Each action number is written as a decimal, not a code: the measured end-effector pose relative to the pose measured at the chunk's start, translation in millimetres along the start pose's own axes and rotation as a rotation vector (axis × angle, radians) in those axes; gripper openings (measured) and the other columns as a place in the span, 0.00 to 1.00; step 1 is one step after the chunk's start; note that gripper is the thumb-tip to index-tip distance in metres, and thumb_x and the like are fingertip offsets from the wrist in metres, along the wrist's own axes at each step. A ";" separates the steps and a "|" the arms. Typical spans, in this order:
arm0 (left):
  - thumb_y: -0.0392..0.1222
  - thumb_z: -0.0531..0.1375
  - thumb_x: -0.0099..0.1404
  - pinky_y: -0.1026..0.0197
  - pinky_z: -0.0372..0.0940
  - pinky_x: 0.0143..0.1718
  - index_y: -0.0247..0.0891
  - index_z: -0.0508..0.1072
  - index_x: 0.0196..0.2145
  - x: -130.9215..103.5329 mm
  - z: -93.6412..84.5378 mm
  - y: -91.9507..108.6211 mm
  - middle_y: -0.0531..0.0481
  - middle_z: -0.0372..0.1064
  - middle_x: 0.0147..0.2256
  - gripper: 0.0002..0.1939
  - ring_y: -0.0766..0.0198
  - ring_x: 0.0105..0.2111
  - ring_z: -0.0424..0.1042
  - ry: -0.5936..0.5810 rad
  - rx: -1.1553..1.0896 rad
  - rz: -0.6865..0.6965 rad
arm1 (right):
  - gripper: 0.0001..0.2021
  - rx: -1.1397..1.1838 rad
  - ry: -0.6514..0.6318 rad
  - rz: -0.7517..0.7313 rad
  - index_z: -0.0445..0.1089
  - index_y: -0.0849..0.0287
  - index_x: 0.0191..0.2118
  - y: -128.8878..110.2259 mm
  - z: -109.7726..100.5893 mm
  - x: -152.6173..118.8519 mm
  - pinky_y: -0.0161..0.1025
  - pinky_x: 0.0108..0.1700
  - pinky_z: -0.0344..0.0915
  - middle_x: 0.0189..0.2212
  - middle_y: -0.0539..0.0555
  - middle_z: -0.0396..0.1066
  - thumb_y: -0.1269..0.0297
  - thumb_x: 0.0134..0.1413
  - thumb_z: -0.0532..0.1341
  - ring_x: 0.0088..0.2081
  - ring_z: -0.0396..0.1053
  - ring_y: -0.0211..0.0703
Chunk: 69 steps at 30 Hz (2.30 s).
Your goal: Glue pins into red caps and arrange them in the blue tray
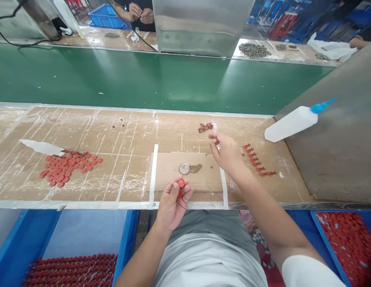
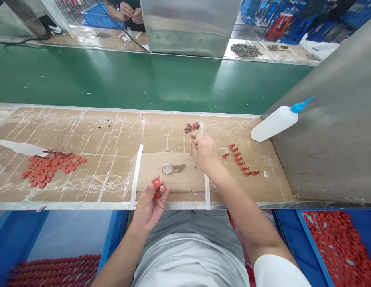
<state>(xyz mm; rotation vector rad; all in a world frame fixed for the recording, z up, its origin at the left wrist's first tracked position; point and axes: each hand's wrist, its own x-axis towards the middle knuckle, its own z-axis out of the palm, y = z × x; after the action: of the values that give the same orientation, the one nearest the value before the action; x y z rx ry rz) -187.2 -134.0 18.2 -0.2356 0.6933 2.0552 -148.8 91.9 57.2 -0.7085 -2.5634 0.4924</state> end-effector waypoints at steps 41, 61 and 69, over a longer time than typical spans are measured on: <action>0.38 0.68 0.52 0.71 0.70 0.41 0.40 0.77 0.37 28.1 -37.2 46.8 0.50 0.77 0.40 0.13 0.73 0.33 0.76 -0.036 0.035 0.168 | 0.14 0.479 -0.059 0.066 0.76 0.59 0.38 20.8 35.4 53.8 0.41 0.40 0.73 0.34 0.55 0.78 0.58 0.45 0.67 0.35 0.76 0.44; 0.38 0.70 0.49 0.75 0.71 0.35 0.42 0.78 0.35 28.6 -35.2 44.2 0.52 0.77 0.36 0.13 0.74 0.32 0.76 -0.020 0.054 0.184 | 0.09 0.872 0.160 0.192 0.77 0.55 0.35 -44.0 54.9 -51.4 0.38 0.37 0.75 0.33 0.52 0.78 0.65 0.44 0.69 0.33 0.76 0.41; 0.38 0.70 0.49 0.75 0.70 0.37 0.42 0.78 0.36 28.8 -34.0 43.5 0.50 0.77 0.39 0.14 0.73 0.33 0.76 -0.009 0.085 0.200 | 0.09 0.668 0.226 -0.058 0.76 0.52 0.38 -35.1 71.4 -57.6 0.40 0.34 0.74 0.32 0.52 0.78 0.67 0.47 0.67 0.32 0.75 0.42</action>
<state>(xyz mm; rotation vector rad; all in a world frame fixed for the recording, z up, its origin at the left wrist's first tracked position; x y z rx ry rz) -242.5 -150.4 -5.2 -0.1114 0.8247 2.2086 -153.1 16.3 -5.4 -0.4124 -2.0113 1.1029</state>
